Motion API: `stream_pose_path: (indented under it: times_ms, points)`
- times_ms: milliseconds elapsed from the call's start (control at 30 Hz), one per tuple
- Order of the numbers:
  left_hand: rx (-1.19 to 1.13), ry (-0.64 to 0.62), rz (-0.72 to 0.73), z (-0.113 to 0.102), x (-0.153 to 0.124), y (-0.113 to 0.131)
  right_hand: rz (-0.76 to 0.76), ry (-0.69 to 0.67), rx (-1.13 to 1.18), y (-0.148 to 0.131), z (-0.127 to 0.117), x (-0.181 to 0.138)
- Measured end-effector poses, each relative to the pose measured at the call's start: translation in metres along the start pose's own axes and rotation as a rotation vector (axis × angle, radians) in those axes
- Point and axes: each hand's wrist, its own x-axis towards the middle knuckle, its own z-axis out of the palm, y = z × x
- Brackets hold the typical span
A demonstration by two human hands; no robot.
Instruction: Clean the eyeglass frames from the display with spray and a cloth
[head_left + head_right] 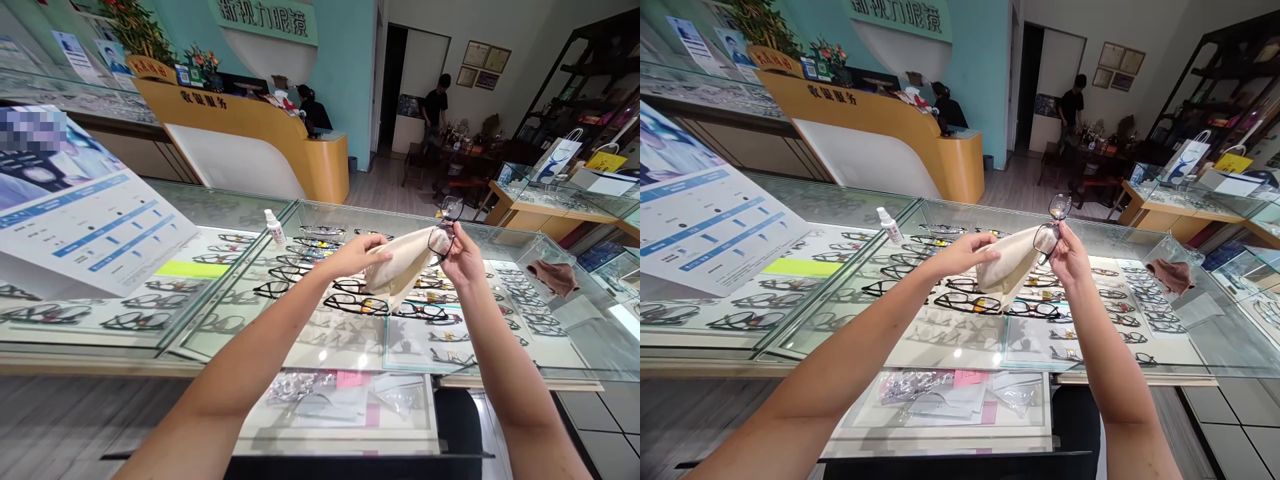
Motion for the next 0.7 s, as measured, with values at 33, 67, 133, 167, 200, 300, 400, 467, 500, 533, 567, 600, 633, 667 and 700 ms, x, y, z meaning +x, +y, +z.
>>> stream_pose_path:
  times_ms: [33,67,133,167,200,300,400,467,500,533,567,600,633,667,700]
  points:
    - [-0.021,-0.010,-0.019,-0.003,0.000,-0.001,0.000,-0.001,0.006,-0.002,-0.001,0.000]
    - [-0.044,-0.020,-0.037,-0.007,0.000,-0.002,-0.001,-0.002,0.012,-0.004,-0.001,0.001]
    - [-0.079,-0.011,-0.050,-0.014,0.001,-0.005,-0.007,-0.001,0.023,-0.007,-0.002,0.001]
    - [-0.085,0.008,-0.047,-0.018,0.001,-0.006,-0.008,0.002,0.026,-0.008,-0.002,0.001]
    - [-0.091,0.030,-0.043,-0.021,0.002,-0.008,-0.008,0.005,0.027,-0.009,-0.003,0.002]
    - [-0.136,0.084,-0.060,-0.027,0.003,-0.011,-0.009,0.002,0.019,-0.010,-0.005,0.004]
    - [-0.167,0.116,-0.134,-0.029,0.002,-0.011,-0.022,-0.014,0.016,-0.010,-0.007,0.005]
    - [-0.190,0.118,-0.190,-0.030,0.001,-0.010,-0.025,-0.024,0.012,-0.010,-0.008,0.006]
    - [-0.212,0.115,-0.214,-0.030,0.001,-0.010,-0.024,-0.027,0.011,-0.010,-0.009,0.006]
    - [-0.237,0.111,-0.235,-0.030,0.001,-0.009,-0.022,-0.026,0.010,-0.010,-0.009,0.007]
    - [-0.262,0.107,-0.252,-0.030,0.001,-0.009,-0.021,-0.025,0.010,-0.010,-0.009,0.007]
    - [-0.281,0.106,-0.264,-0.030,0.001,-0.008,-0.021,-0.025,0.010,-0.010,-0.009,0.007]
    - [-0.291,0.108,-0.271,-0.030,0.001,-0.008,-0.024,-0.027,0.008,-0.010,-0.009,0.007]
    - [-0.292,0.109,-0.276,-0.029,0.001,-0.007,-0.027,-0.031,0.004,-0.010,-0.009,0.007]
    - [-0.288,0.110,-0.279,-0.029,0.002,-0.006,-0.029,-0.037,-0.002,-0.010,-0.008,0.007]
